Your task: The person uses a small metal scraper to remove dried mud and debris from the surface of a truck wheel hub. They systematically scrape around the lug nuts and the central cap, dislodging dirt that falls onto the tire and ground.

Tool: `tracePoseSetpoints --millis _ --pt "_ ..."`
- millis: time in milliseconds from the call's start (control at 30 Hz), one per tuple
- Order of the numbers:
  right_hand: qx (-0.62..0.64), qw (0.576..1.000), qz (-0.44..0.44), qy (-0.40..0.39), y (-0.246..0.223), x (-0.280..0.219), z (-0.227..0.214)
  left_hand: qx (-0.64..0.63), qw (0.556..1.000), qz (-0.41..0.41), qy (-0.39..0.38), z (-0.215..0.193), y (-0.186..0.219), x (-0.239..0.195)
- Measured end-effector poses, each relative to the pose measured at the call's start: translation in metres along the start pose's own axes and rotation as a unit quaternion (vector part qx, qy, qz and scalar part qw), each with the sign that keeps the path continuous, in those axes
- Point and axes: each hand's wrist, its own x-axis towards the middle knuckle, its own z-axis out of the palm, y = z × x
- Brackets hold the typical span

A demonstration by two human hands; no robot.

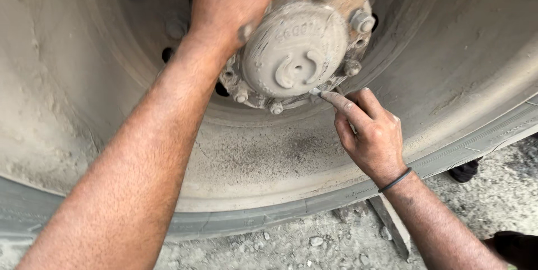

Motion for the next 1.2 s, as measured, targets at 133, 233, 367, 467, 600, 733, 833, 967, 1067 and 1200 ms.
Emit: tracePoseSetpoints --millis 133,233,367,467,600,733,833,967,1067,1200 --pt "0.046 0.994 0.080 0.056 0.008 -0.001 0.006 -0.061 0.997 0.049 -0.011 -0.007 0.010 0.000" --pt "0.045 0.978 0.194 0.060 0.018 -0.008 0.019 -0.075 0.996 0.032 -0.019 -0.007 0.014 0.000" --pt "0.076 0.957 0.281 0.008 0.023 -0.013 0.038 -0.058 0.997 0.040 -0.022 -0.008 0.014 0.001" --pt "0.066 0.972 0.226 -0.025 0.021 -0.006 0.043 -0.069 0.997 0.033 -0.018 -0.009 0.012 0.000" --pt "0.044 0.992 0.115 0.032 0.023 0.006 0.037 -0.116 0.990 0.080 -0.026 -0.007 0.012 0.000" --pt "0.052 0.975 0.215 -0.017 0.031 0.005 0.044 -0.052 0.998 0.021 -0.024 -0.011 0.013 0.000" --pt "0.098 0.952 0.267 -0.117 0.032 -0.006 0.059 -0.056 0.998 -0.010 -0.033 -0.009 0.010 0.000" --pt "0.174 0.959 0.225 -0.014 0.018 -0.022 0.074 -0.038 0.997 0.055 -0.033 -0.013 -0.002 -0.010" --pt "0.160 0.957 0.235 -0.053 -0.004 -0.029 0.078 -0.010 0.997 0.071 -0.034 -0.013 -0.010 -0.008" --pt "0.044 0.946 0.222 -0.232 -0.020 -0.030 0.089 0.053 0.997 0.046 -0.045 -0.010 -0.017 -0.006"
